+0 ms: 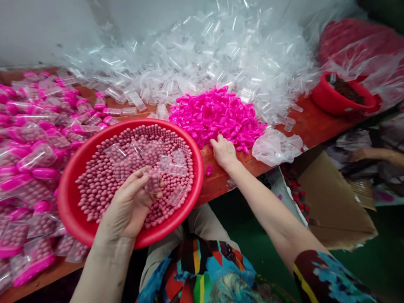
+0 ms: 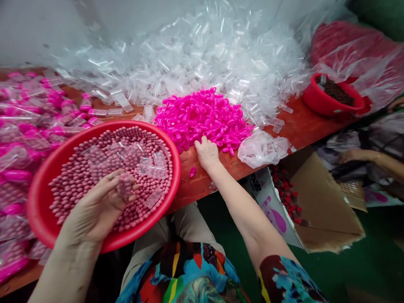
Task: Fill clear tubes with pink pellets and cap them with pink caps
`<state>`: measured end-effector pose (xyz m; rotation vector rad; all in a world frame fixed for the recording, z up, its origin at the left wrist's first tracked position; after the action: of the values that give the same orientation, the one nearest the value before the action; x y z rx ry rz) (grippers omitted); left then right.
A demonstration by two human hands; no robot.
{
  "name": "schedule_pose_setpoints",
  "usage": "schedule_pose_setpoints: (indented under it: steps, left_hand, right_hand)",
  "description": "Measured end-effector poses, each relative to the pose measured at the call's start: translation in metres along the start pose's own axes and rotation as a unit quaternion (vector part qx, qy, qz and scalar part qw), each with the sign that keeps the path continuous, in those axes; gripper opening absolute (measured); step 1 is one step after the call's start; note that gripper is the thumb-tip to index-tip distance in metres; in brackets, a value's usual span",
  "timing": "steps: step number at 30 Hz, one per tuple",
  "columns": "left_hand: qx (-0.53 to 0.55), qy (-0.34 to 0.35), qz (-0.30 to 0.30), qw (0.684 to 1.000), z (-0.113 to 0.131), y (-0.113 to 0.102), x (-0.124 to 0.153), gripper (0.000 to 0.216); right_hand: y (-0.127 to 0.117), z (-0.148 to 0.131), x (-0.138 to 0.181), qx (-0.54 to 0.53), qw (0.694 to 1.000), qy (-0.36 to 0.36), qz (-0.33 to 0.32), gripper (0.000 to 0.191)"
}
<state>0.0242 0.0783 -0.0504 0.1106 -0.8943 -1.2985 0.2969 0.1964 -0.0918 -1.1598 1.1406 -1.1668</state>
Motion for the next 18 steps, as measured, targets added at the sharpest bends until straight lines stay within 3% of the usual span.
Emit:
schedule_pose_setpoints:
  steps: [6,10,12,15,17,18]
  left_hand:
    - [0.020,-0.020,-0.012,1.000,-0.005,0.003,0.000,0.020]
    - [0.018,-0.023,-0.037,0.999,-0.006,0.008,0.003,0.023]
    - [0.020,-0.030,-0.050,0.998,-0.009,0.011,0.005,0.025]
    - [0.032,-0.040,-0.066,0.997,-0.013,0.013,0.008,0.027]
    - [0.040,-0.041,-0.081,0.995,-0.014,0.016,0.008,0.030]
    - [0.042,-0.040,-0.088,0.994,-0.014,0.016,0.008,0.031]
  right_hand:
    - [-0.001,-0.024,0.041,-0.012,0.995,-0.086,0.053,0.020]
    - [0.005,-0.009,0.064,-0.200,0.975,-0.048,0.081,0.017]
    - [-0.001,0.006,0.068,-0.350,0.929,0.012,0.123,0.019]
    - [-0.021,0.018,0.073,-0.557,0.804,0.112,0.176,0.023]
    - [-0.045,-0.003,0.072,-0.635,0.751,0.095,0.155,0.025]
    - [-0.061,-0.021,0.072,-0.656,0.741,0.061,0.130,0.025]
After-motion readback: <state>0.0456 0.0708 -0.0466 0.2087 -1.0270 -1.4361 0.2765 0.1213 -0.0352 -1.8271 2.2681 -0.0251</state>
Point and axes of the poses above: each hand's wrist, its own x-axis away from the middle knuckle, its own y-axis out of the palm, z = x × y, the point moved 10 cm from there along -x, towards the middle knuckle, and after that the axes turned 3 degrees about x, right-handed, at the moved point
